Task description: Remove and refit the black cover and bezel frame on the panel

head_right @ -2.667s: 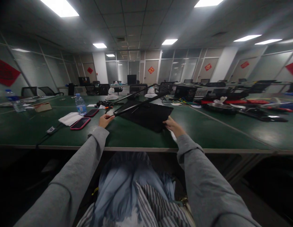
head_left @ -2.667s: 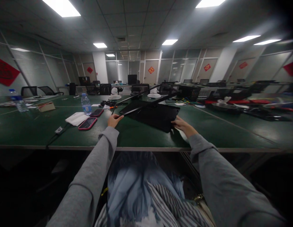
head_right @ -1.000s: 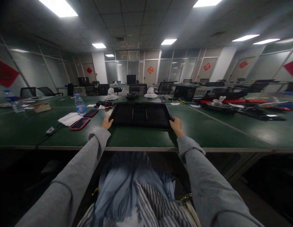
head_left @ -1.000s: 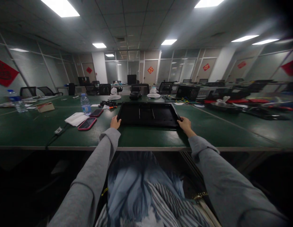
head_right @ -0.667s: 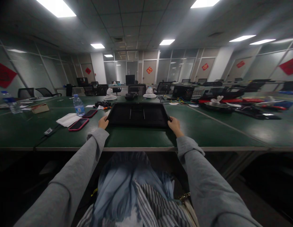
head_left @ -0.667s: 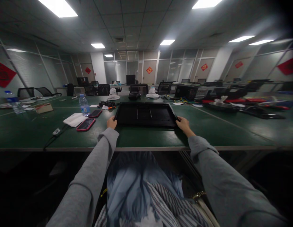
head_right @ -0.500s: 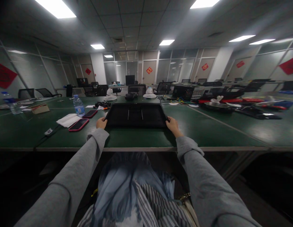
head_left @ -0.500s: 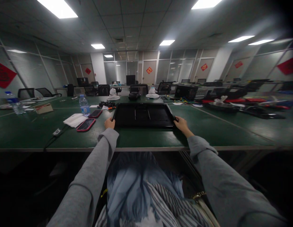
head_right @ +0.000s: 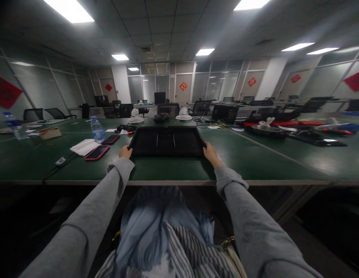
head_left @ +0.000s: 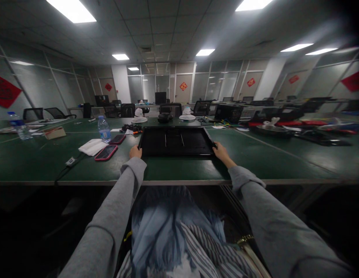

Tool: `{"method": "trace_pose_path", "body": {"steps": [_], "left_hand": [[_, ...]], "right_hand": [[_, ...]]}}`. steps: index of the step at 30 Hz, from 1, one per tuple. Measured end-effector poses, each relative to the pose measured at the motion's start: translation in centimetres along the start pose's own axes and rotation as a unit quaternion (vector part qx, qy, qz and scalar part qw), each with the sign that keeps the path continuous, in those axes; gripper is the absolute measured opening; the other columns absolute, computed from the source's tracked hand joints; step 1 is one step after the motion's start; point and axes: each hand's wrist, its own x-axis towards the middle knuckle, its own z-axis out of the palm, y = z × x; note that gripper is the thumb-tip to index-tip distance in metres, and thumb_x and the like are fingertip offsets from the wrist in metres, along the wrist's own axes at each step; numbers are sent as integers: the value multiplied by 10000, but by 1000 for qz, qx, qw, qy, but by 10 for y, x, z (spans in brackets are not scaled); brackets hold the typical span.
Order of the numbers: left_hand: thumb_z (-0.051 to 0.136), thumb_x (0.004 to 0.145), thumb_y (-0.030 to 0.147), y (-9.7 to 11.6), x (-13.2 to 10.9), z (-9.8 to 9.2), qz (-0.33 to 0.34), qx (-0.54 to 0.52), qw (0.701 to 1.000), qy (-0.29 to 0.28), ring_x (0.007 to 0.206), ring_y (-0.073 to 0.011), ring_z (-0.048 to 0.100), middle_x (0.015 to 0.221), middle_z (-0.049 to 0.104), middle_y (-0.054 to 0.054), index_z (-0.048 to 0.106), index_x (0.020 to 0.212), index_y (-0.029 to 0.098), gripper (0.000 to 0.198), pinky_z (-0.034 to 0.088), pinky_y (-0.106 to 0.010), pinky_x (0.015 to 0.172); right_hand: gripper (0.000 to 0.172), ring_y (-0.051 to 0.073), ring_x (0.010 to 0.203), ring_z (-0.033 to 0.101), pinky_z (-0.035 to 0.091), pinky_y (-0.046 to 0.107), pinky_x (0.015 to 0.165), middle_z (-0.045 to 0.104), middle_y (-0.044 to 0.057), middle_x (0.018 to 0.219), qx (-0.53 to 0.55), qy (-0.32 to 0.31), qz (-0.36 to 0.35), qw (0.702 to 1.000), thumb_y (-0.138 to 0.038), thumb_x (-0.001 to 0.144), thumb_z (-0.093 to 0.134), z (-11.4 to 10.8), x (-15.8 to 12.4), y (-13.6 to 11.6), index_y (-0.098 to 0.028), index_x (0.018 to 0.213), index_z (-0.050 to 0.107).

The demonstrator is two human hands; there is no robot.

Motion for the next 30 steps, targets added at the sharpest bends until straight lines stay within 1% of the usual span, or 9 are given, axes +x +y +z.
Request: {"method": "trace_pose_path", "body": {"steps": [4,7,11,15,18,23,26,30], "left_hand": [[567,897,238,0,2,1,9,29,999,-22,1187,-311,620,1227,682,-188,663,1186,170,312,451,-416,980],[520,922,219,3,-1,-1,17,40,999,-19,1200,-321,612,1232,675,-200,648,1202,164,313,444,-422,983],[508,930,213,10,-6,-4,12,47,999,-12,1185,-337,620,1210,680,-207,630,1220,169,318,446,-432,968],[489,952,217,16,-7,-8,4,63,998,-20,1182,-353,625,1202,670,-245,591,1274,126,350,446,-433,959],[455,975,228,19,-6,-12,-2,78,997,-20,1183,-327,630,1201,678,-226,576,1290,129,352,454,-403,952],[460,977,219,20,-8,-13,4,106,994,-17,1200,-267,623,1212,687,-175,594,1258,151,319,454,-346,970],[464,973,207,19,-8,-12,17,120,992,-22,1216,-261,609,1243,668,-176,608,1235,134,308,450,-332,982],[468,969,195,19,-8,-10,17,130,991,-29,1235,-272,593,1266,650,-189,603,1239,110,314,446,-339,997]], "right_hand": [[512,292,1181,605,430,421,1048,636,190,1284,-25,-17,0,1000,-181,901,472,0,-1,0,-100,1403,533],[522,311,1207,591,426,456,1042,625,206,1296,-54,-20,6,998,-211,940,442,-1,-3,-1,-103,1448,505],[521,333,1183,604,437,489,1023,641,205,1271,-94,-10,7,996,-252,961,435,-3,-5,-3,-128,1461,511],[524,331,1136,626,469,470,984,664,190,1234,-102,4,5,995,-278,964,437,-6,-4,-7,-142,1463,516],[525,319,1113,638,478,452,970,673,179,1222,-97,11,4,995,-276,961,438,-6,-3,-9,-145,1463,517],[506,294,1152,622,461,423,1000,671,161,1242,-84,16,8,996,-249,951,445,-3,-2,-6,-140,1434,552],[497,293,1161,617,463,418,999,669,162,1246,-70,12,6,997,-239,937,454,-2,0,-3,-127,1406,574],[484,283,1136,630,463,413,1009,679,150,1230,-51,16,-1,999,-223,904,478,0,3,3,-121,1361,598]]}}
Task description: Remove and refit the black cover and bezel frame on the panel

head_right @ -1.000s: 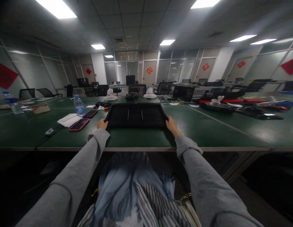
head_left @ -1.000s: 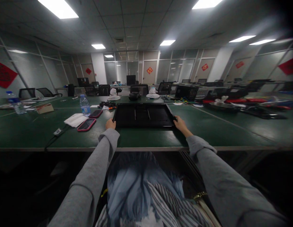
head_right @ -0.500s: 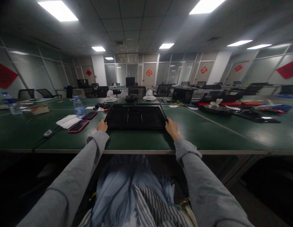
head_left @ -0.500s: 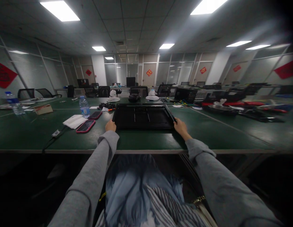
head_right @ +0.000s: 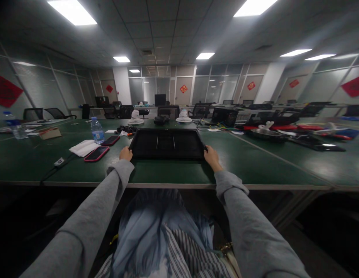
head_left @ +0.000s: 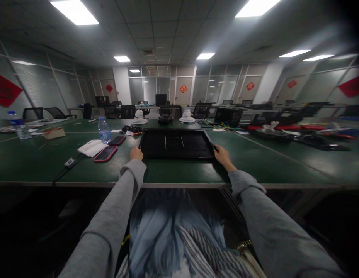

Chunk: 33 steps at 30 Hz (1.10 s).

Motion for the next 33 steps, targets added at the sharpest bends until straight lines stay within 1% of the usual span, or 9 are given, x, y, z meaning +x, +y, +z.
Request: {"method": "trace_pose_path", "body": {"steps": [7,11,16,21,24,26,28,31,33], "left_hand": [[471,976,199,0,1,1,-14,-11,1000,-13,1214,-281,610,1251,663,-193,608,1252,119,319,459,-361,988],[474,972,202,-1,1,1,-19,-12,1000,-11,1212,-277,612,1250,666,-189,621,1244,123,319,464,-352,977],[458,975,206,-2,2,2,-15,-8,1000,-18,1207,-272,613,1244,671,-189,618,1252,113,334,460,-340,962],[492,960,202,-6,10,5,-13,-6,1000,-17,1201,-263,620,1235,676,-191,627,1235,104,322,460,-319,960],[508,963,256,-9,15,5,-14,-20,1000,-20,1211,-266,616,1250,673,-188,625,1241,109,335,460,-322,970],[475,982,307,-11,18,3,-16,-36,999,-25,1213,-272,613,1250,674,-188,631,1234,111,355,455,-336,989],[430,996,339,-12,19,2,-34,-47,998,-9,1242,-286,590,1267,662,-203,628,1238,99,394,438,-367,1024],[412,988,361,-13,17,0,-97,-53,992,61,1331,-325,502,1367,586,-235,571,1310,66,464,415,-437,1060],[419,977,377,-12,15,0,-132,-60,985,95,1359,-351,457,1418,540,-239,529,1356,61,505,417,-474,1055]], "right_hand": [[469,288,1108,645,473,439,1001,699,149,1171,26,10,-19,999,-209,868,517,2,1,4,-130,1320,616],[472,293,1115,645,479,434,990,687,171,1188,20,-2,-11,1000,-215,890,508,2,0,4,-116,1344,589],[471,296,1133,638,460,438,1022,675,178,1214,20,-9,-24,999,-222,894,505,5,1,8,-112,1345,580],[464,294,1138,637,460,460,1036,680,176,1196,73,-1,-20,997,-193,843,522,11,11,8,-119,1295,593],[503,284,1139,635,450,471,1057,689,150,1181,119,-3,-17,993,-150,779,546,12,17,5,-142,1280,595],[537,269,1124,637,450,461,1062,694,136,1159,149,-8,-10,989,-118,744,551,11,19,3,-146,1279,590],[571,251,1064,655,480,442,1026,702,125,1109,180,-31,12,983,-95,724,550,10,18,2,-138,1294,573],[622,215,904,683,555,391,896,711,96,999,246,-93,66,962,-113,731,576,9,12,-4,-140,1350,519],[636,204,839,686,580,368,818,711,96,991,290,-116,76,947,-171,763,612,10,7,-12,-140,1385,483]]}}
